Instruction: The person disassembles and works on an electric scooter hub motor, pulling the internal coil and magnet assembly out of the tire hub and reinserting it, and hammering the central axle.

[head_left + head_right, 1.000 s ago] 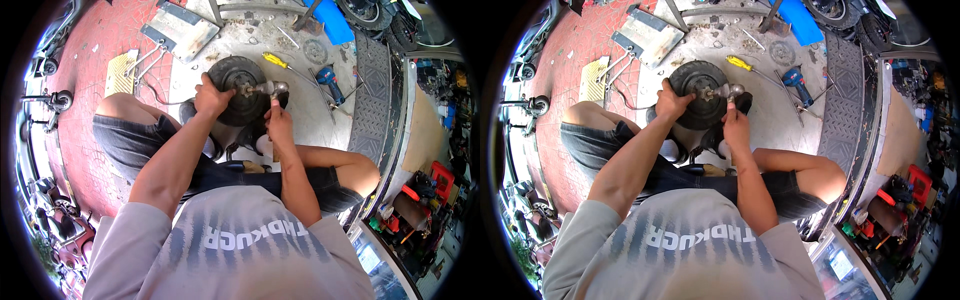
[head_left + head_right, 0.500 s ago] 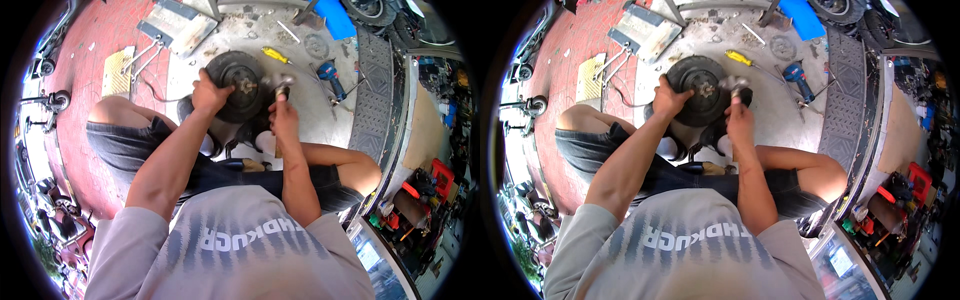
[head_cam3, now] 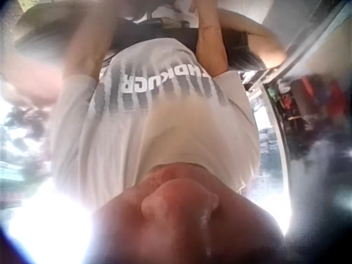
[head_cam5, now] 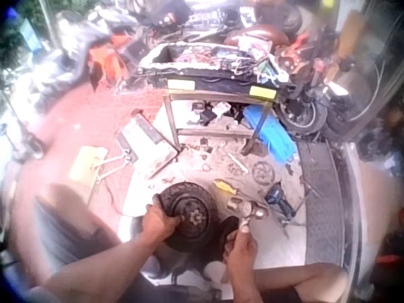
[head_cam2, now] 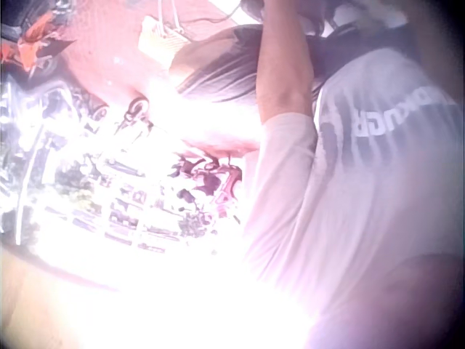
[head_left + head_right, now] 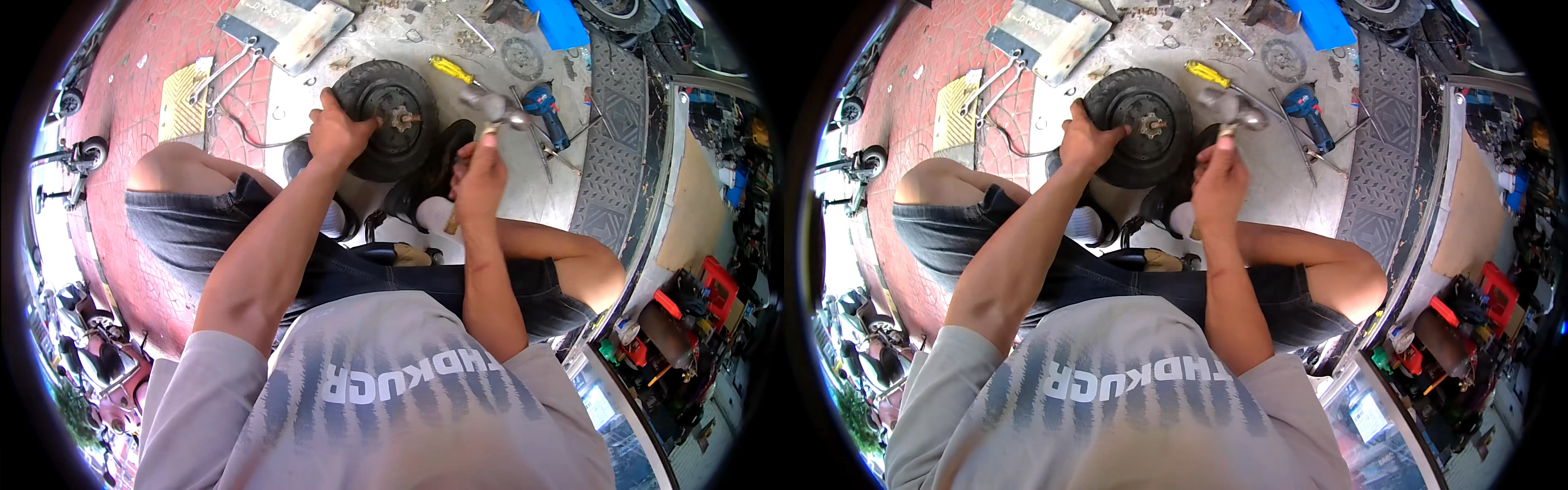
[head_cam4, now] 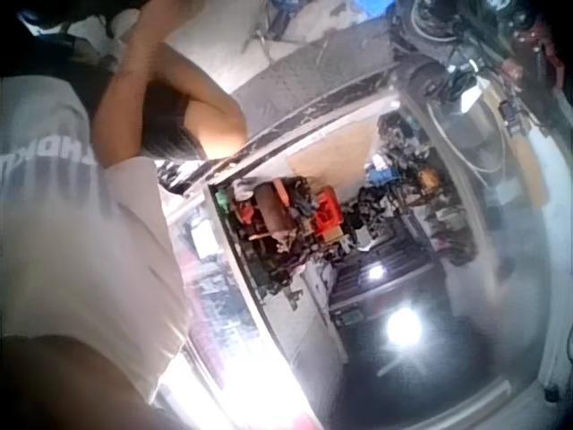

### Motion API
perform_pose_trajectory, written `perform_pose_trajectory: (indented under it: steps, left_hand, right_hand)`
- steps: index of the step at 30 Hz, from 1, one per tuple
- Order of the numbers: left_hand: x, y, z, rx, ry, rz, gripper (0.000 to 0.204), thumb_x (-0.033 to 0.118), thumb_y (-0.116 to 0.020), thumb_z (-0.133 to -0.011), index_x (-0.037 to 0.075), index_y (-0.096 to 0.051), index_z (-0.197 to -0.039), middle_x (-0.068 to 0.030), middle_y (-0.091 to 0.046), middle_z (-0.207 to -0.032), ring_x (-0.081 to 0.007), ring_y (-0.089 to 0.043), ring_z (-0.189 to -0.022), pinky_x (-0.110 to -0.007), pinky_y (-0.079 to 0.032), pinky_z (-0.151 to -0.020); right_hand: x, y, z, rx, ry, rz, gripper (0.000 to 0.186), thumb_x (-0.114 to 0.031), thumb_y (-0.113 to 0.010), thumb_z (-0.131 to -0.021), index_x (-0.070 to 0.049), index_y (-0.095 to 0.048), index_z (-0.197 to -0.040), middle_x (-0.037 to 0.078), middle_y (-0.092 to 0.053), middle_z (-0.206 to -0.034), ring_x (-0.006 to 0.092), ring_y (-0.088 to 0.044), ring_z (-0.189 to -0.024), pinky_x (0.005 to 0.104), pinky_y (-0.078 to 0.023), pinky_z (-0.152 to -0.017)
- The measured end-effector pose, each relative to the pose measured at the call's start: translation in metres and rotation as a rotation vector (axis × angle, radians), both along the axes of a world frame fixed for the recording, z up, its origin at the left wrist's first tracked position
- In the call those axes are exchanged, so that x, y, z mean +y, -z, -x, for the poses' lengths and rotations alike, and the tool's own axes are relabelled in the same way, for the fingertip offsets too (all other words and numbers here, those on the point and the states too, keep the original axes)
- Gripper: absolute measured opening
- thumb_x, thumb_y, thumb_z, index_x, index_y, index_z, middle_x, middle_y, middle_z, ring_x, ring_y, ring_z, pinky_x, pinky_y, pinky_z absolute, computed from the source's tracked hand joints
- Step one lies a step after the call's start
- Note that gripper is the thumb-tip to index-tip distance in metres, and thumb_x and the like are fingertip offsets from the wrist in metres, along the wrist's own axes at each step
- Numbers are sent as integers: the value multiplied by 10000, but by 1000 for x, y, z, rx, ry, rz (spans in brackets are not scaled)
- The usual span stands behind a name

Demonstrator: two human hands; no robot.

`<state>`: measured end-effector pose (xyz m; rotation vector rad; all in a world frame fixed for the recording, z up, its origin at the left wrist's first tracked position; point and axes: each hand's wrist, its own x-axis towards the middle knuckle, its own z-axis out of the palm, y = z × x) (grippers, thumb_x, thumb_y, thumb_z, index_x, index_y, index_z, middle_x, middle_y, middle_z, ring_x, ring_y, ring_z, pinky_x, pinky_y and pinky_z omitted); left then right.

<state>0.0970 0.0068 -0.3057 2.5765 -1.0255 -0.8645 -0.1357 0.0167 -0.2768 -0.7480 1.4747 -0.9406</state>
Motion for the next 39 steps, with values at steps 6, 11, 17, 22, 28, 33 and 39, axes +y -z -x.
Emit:
perform_pose_trajectory:
  steps: [6, 11, 17, 22, 28, 33, 39]
  left_hand:
    - [8, 9, -8, -14, 5, 40, 1121, 488, -944, -741, 21, -341, -1563, -324, -579, -1356, -489, -661, -1225, -512, -550, -1048]
    - [-3, 1, 0, 18, -2, 5, 1126, 476, -952, -733, 50, -335, -1574, -322, -576, -1365, -491, -660, -1226, -512, -549, -1054]
    - [-4, -5, -2, 30, 5, -27, 1139, 482, -949, -732, 55, -326, -1584, -344, -557, -1392, -503, -654, -1235, -523, -548, -1052]
    - [2, 10, -11, 43, -35, 61, 1046, 476, -956, -710, 3, -420, -1474, -379, -603, -1362, -524, -657, -1224, -520, -550, -1053]
    - [1, 2, -8, 6, -24, 65, 1105, 428, -948, -725, 48, -339, -1565, -347, -590, -1316, -522, -653, -1189, -559, -550, -1019]
    - [-8, -14, 0, 71, 19, 47, 1174, 415, -951, -731, 31, -294, -1625, -326, -561, -1351, -503, -633, -1226, -538, -544, -1051]
    - [-8, -18, -4, 57, 15, 13, 1179, 424, -946, -752, 37, -276, -1642, -314, -548, -1380, -490, -616, -1269, -526, -536, -1071]
  right_hand:
    - [-6, 30, -6, 234, -237, -86, 652, -569, -508, -1115, 7, -673, -859, 86, -609, -670, 199, -605, -636, 383, -469, -624]
    - [6, 21, -9, 323, -250, 34, 623, -605, -505, -1105, -48, -649, -865, -13, -493, -613, 85, -430, -455, 284, -319, -405]
    - [3, 24, -4, 216, -199, 7, 622, -586, -530, -1106, -37, -664, -846, 32, -552, -631, 140, -525, -525, 337, -391, -474]
    - [-10, 31, -2, 156, -272, -152, 542, -565, -572, -1094, -59, -662, -922, -14, -515, -634, 107, -485, -504, 304, -377, -458]
    - [-63, 74, 52, -108, 94, -273, 197, -256, -643, -1048, -64, -632, -1006, 68, -614, -773, 183, -556, -563, 366, -447, -470]
    - [-86, 119, 126, -117, 337, -368, 115, -190, -614, -996, -85, -658, -1014, 74, -662, -826, 248, -640, -673, 429, -495, -546]
    - [-78, 31, 64, 97, -10, -326, 204, -272, -698, -1002, -90, -743, -1082, 67, -762, -920, 191, -669, -672, 360, -484, -571]
